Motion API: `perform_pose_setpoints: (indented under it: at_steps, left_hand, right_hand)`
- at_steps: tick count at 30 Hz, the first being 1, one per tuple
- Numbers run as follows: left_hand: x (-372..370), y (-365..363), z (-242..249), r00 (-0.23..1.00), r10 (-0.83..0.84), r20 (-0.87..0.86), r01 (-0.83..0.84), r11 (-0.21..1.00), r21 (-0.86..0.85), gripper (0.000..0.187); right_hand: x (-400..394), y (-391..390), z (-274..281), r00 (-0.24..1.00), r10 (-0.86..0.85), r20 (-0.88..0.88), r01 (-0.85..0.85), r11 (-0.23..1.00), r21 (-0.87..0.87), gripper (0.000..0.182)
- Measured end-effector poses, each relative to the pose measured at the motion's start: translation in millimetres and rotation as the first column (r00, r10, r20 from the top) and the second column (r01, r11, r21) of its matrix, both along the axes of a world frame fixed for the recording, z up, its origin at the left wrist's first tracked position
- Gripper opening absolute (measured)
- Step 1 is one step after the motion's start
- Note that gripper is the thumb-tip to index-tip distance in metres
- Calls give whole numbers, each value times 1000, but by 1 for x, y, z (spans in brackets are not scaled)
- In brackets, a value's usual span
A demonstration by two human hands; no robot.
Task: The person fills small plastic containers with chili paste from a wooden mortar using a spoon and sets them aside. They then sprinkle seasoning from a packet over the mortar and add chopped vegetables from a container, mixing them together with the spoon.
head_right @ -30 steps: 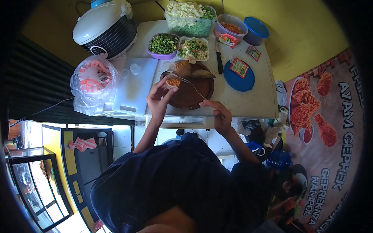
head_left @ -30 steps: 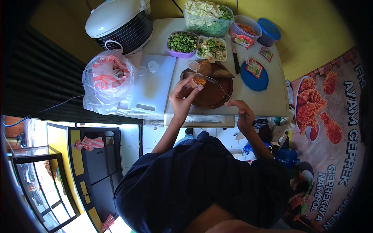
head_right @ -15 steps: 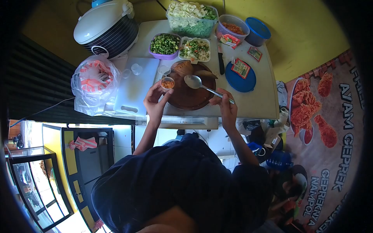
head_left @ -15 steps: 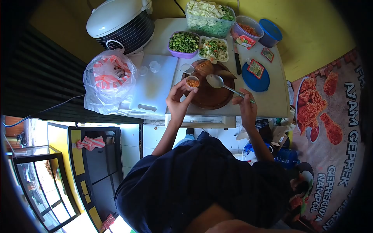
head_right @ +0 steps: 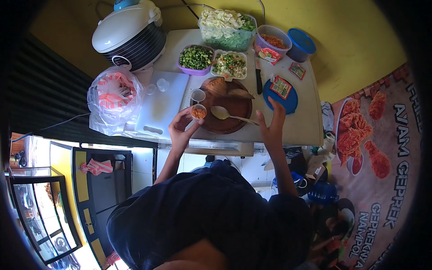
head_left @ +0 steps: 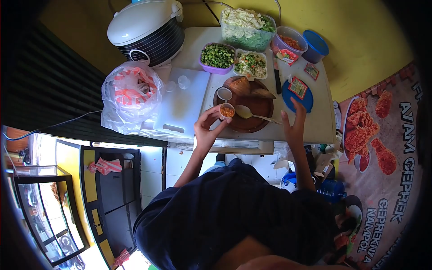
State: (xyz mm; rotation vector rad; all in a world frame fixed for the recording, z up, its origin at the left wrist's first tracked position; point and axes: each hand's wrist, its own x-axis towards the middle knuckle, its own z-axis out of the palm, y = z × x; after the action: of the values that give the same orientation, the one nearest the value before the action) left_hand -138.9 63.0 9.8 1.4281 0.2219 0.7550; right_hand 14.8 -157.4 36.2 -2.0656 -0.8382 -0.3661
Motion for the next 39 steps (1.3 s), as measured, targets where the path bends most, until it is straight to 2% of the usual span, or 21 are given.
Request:
perform_pose_setpoints:
  at_steps: [1, 3, 4, 5, 7, 10, 13, 16, 17, 20, 24, 26, 29, 30, 32, 33, 36, 39]
  left_hand:
    - [0, 0, 1, 999, -35, -1, 35, 999, 13, 48]
    - [2, -4, 7, 995, -103, 8, 103, 994, 21, 49]
    - [4, -5, 10, 990, -139, 14, 139, 990, 26, 49]
    - [5, -7, 11, 983, -182, 21, 182, 983, 15, 48]
    - [7, -7, 12, 974, -225, 27, 225, 974, 11, 45]
    - [12, -3, 15, 983, -185, 17, 186, 982, -28, 44]
    - [14, 0, 20, 995, -103, 14, 104, 991, -79, 43]
    - [15, 8, 25, 995, -104, 11, 105, 987, -118, 42]
    - [16, 11, 25, 994, -109, 5, 108, 988, -113, 47]
    - [16, 16, 32, 993, -110, -39, 103, 984, -147, 53]
    - [16, 22, 32, 981, -182, -62, 176, 980, -88, 58]
    - [13, 26, 37, 967, -254, -20, 251, 965, -78, 58]
    - [15, 38, 31, 992, -125, 7, 121, 971, 207, 52]
    - [13, 41, 32, 992, -130, 9, 122, 952, 282, 50]
    - [11, 47, 34, 990, -140, 15, 120, 895, 430, 45]
    - [8, 44, 38, 991, -133, -23, 133, 923, 362, 43]
    - [1, 49, 47, 998, -66, -13, 62, 832, 551, 43]
    - [-3, 46, 47, 1000, -12, 6, 6, 793, 609, 42]
  right_hand:
    - [-4, 8, 14, 999, 5, 35, -5, 1000, 10, 44]
    - [-10, 31, 20, 925, 300, -235, -248, 942, 227, 45]
    - [-11, 43, 22, 829, 448, -334, -330, 875, 354, 46]
    - [-11, 56, 22, 704, 540, -461, -335, 825, 455, 47]
    - [-9, 78, 18, 369, 699, -613, -278, 712, 645, 49]
    - [-6, 92, 28, 205, 842, -498, -288, 539, 792, 53]
    - [-18, 92, 48, 468, 783, -410, -554, 622, 553, 57]
    - [-23, 97, 42, 529, 808, -259, -709, 589, 388, 62]
    - [-25, 97, 44, 544, 792, -278, -723, 611, 322, 65]
    - [-27, 103, 44, 683, 730, 7, -730, 683, 11, 62]
    - [-20, 111, 25, 712, 701, -35, -693, 710, 123, 52]
    - [-19, 112, 19, 613, 756, -230, -673, 652, 348, 49]
    - [-22, 110, 19, 400, 834, -381, -600, 552, 578, 48]
    - [-23, 109, 19, 323, 855, -405, -572, 518, 636, 48]
    - [-23, 109, 15, 273, 863, -424, -572, 500, 650, 48]
    - [-24, 110, 15, 247, 867, -433, -571, 492, 657, 48]
    - [-29, 112, 21, 407, 853, -327, -671, 522, 527, 47]
    - [-32, 116, 12, 472, 809, -351, -673, 588, 449, 43]
